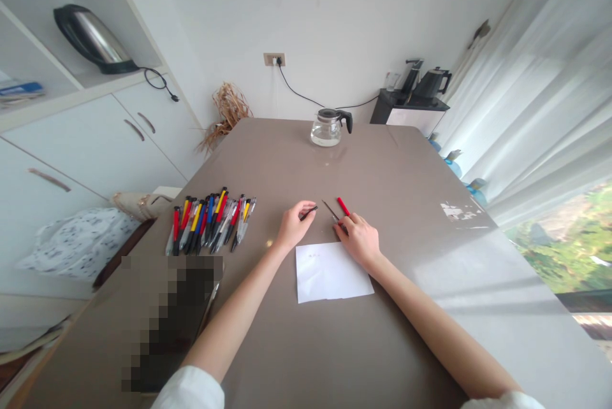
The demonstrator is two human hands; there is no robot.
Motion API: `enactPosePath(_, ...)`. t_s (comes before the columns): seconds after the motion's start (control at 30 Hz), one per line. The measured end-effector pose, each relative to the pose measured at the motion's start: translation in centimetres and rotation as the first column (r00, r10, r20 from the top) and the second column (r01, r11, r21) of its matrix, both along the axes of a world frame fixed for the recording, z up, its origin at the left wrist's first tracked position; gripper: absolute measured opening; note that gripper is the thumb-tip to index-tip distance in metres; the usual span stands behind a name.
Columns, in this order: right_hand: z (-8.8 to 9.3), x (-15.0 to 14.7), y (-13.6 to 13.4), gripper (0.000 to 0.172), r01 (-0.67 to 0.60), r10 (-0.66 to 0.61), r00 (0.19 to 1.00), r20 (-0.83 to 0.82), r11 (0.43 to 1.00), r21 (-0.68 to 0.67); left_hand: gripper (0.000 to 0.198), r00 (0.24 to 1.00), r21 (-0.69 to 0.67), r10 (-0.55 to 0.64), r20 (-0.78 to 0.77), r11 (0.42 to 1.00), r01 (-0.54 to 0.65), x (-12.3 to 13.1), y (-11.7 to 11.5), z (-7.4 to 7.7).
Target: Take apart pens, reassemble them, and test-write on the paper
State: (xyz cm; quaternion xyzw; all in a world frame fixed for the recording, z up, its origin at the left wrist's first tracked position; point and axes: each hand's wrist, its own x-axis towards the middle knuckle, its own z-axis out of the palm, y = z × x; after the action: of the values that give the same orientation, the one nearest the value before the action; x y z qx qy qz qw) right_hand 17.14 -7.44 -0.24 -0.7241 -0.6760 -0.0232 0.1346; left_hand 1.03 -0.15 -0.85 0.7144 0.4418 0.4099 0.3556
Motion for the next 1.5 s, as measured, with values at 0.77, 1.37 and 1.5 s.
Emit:
enactPosePath(0.77, 0.1, 2.7, 1.0, 0.027, 0.181, -0.182, 0.983, -0.016, 0.982, -0.055, 0.021, 0.692, 0.211, 0.157, -0.705, 0.977, -0.006, 1.2, 0.2, 1.4)
enactPosePath(1.37, -0.4, 2.5, 1.3, 0.025, 0.16, -0.16, 0.987, 0.016, 0.987, -0.028, 0.024, 0.696, 0.141, 0.055, -0.716, 0.988, 0.067, 1.6, 2.2, 1.8)
enactPosePath(1.5, -0.6, 2.6, 1.3, 0.025, 0.175, -0.175, 0.985, -0.001, 0.984, -0.029, 0.027, 0.726, 0.127, 0.036, -0.686, 0.989, 0.071, 1.3, 2.6, 1.8)
